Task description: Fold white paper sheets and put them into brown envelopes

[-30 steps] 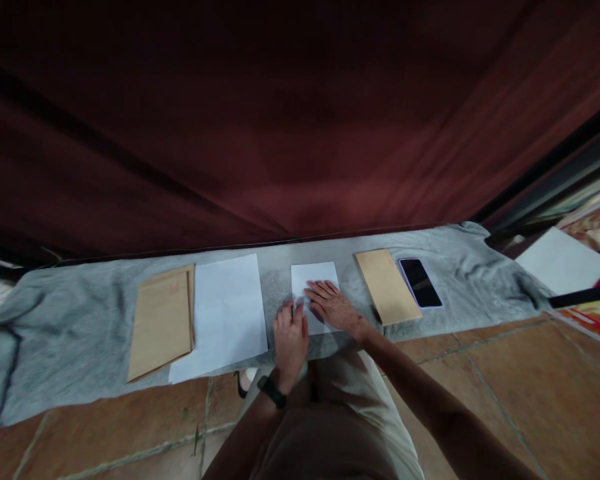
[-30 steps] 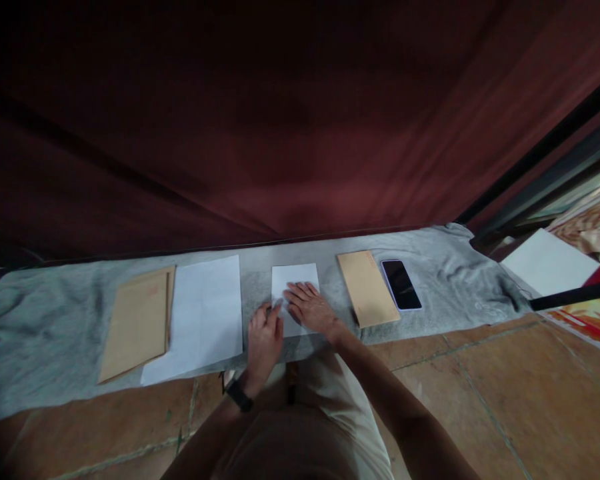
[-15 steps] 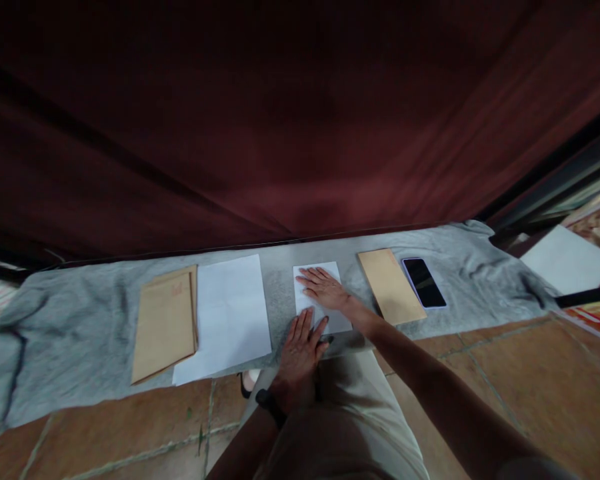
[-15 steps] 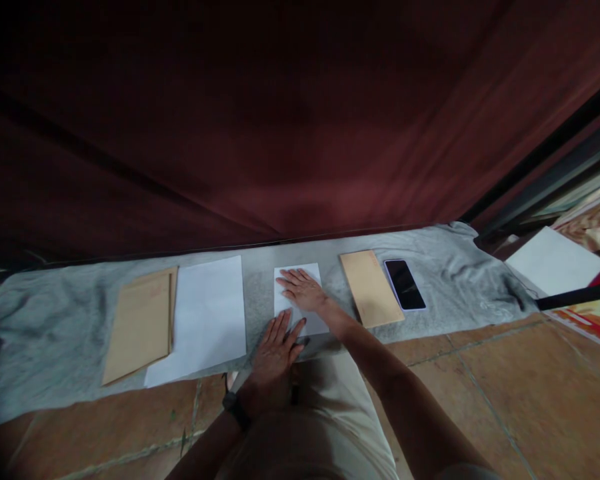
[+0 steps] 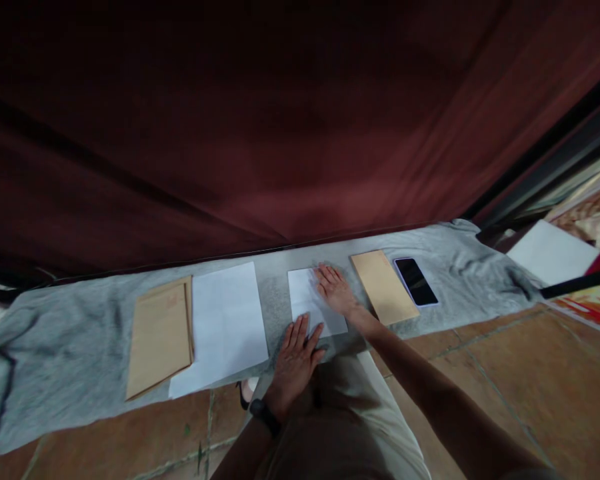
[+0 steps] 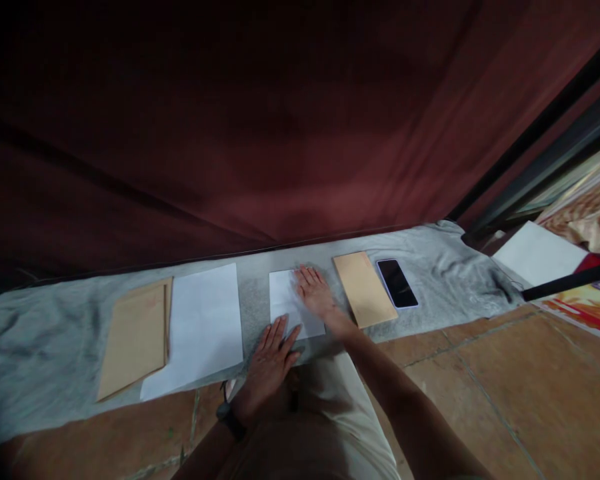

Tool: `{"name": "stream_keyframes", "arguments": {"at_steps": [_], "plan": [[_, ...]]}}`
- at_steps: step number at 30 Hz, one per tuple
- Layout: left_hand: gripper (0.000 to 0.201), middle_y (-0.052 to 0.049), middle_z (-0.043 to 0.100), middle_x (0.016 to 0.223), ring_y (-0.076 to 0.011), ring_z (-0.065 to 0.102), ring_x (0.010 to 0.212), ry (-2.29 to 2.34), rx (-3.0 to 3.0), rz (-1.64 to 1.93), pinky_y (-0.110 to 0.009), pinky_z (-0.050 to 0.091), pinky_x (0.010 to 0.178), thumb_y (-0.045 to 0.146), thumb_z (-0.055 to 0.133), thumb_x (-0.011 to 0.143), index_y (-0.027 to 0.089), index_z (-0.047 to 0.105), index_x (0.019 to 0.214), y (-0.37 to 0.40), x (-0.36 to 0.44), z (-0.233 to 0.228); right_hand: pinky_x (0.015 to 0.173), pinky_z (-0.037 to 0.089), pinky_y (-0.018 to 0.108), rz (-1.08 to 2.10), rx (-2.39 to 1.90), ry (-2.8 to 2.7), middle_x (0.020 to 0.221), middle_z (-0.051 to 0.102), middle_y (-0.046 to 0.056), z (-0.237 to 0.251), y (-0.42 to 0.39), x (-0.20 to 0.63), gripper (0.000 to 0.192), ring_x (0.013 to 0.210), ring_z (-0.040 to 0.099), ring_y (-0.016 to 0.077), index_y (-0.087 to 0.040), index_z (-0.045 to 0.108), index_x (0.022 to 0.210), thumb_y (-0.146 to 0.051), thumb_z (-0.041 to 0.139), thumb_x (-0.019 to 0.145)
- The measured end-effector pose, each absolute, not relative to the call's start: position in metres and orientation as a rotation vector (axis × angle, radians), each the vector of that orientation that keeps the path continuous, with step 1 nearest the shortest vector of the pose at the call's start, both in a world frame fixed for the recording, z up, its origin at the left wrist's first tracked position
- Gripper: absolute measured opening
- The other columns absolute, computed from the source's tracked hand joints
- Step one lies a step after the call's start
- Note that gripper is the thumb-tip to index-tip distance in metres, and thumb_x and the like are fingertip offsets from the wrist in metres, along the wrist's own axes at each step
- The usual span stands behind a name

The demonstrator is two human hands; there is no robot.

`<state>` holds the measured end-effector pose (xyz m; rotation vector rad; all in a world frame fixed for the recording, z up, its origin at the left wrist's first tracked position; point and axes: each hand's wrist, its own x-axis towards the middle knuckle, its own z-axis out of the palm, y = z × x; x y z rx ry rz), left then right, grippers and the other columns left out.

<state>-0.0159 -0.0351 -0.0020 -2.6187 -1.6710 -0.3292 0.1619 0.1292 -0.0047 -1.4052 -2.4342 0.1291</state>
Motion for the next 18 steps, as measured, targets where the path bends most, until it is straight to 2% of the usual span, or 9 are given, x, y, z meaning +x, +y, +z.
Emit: {"name": "stream_keyframes", "arguments": {"at_steps": [6,9,12,18], "plan": [[0.061,-0.014,0.035,0.164,-0.0304,0.032,0.152,-1.677,-2.592,-0.349,-0.051,0.036,0.12,0.04,0.054,0.099,0.026,0.039,0.156,-0.038,-0.012,-0.003,0.122,0.031,0.053,0.122,-1.434,-2.376,0.161,0.04,0.012,-0.022,0.055,0.183,0.049,0.148,0.039,0.0295,-0.019,0.048,0.151,-0.035,0.045,0.105],[0.059,-0.015,0.038,0.162,-0.0324,0.034,0.151,-1.711,-2.567,-0.387,-0.053,0.038,0.119,0.042,0.054,0.099,0.024,0.042,0.154,-0.04,-0.008,-0.006,0.121,0.033,0.053,0.111,-1.486,-2.311,0.159,0.044,0.013,-0.022,0.043,0.192,0.048,0.146,0.043,0.03,-0.019,0.051,0.15,-0.033,0.047,0.104],[0.053,-0.014,0.042,0.16,-0.0302,0.038,0.149,-1.772,-2.527,-0.48,-0.052,0.04,0.118,0.038,0.046,0.102,0.022,0.045,0.152,-0.035,-0.002,-0.006,0.121,0.033,0.053,0.108,-1.479,-2.294,0.157,0.046,0.012,-0.018,0.039,0.197,0.047,0.145,0.044,0.0296,-0.019,0.05,0.15,-0.032,0.046,0.104],[0.054,-0.013,0.033,0.165,-0.0259,0.026,0.155,-1.694,-2.639,-0.574,-0.049,0.031,0.125,0.029,0.034,0.104,0.014,0.038,0.156,0.02,0.03,0.003,0.122,0.031,0.054,0.126,-1.477,-2.305,0.157,0.047,0.013,-0.01,0.031,0.194,0.049,0.145,0.043,0.0295,-0.016,0.05,0.15,-0.028,0.048,0.102]]}}
